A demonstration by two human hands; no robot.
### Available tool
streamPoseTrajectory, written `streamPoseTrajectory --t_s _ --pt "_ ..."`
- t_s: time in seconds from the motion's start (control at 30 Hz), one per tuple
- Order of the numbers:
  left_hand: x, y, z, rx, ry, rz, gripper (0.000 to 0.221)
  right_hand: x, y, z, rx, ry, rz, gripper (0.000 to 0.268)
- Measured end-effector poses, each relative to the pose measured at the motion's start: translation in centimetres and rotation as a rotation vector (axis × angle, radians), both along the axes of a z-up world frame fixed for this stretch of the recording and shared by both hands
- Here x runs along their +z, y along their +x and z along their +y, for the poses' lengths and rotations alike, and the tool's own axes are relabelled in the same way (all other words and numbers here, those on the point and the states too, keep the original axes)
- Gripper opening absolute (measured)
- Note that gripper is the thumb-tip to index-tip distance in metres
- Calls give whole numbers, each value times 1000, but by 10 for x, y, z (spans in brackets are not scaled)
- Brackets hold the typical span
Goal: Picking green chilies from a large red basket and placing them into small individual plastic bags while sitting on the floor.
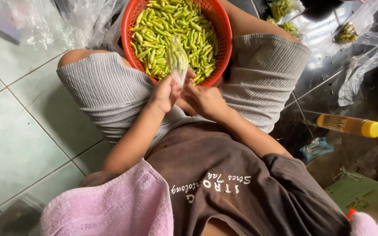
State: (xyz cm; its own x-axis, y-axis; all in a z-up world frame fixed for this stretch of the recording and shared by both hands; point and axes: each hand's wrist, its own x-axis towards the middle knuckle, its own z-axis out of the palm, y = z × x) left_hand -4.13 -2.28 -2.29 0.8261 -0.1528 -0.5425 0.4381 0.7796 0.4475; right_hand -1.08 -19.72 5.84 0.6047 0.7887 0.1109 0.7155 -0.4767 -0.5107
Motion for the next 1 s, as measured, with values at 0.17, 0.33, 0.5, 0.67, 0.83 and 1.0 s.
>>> streamPoseTrajectory --t_s 0.17,0.33,0.5,0.67,0.83,1.0 --pt "5 4 -5 -64 -43 -14 62 -24 8 -6 -23 -32 95 14" --pt "3 8 -9 130 134 -36 37 -12 20 -5 -52 34 175 17" --pt "-9 9 15 -397 1356 -428 37 -23 42 -13 8 -21 -48 15" --pt "-26 20 7 -526 2173 -542 17 -46 60 7 48 88 -243 17" --pt "26 22 13 -329 2413 -588 8 -29 76 25 126 205 -331 20" --pt "4 20 19 -304 2217 -639 20 -53 83 21 45 295 133 8"
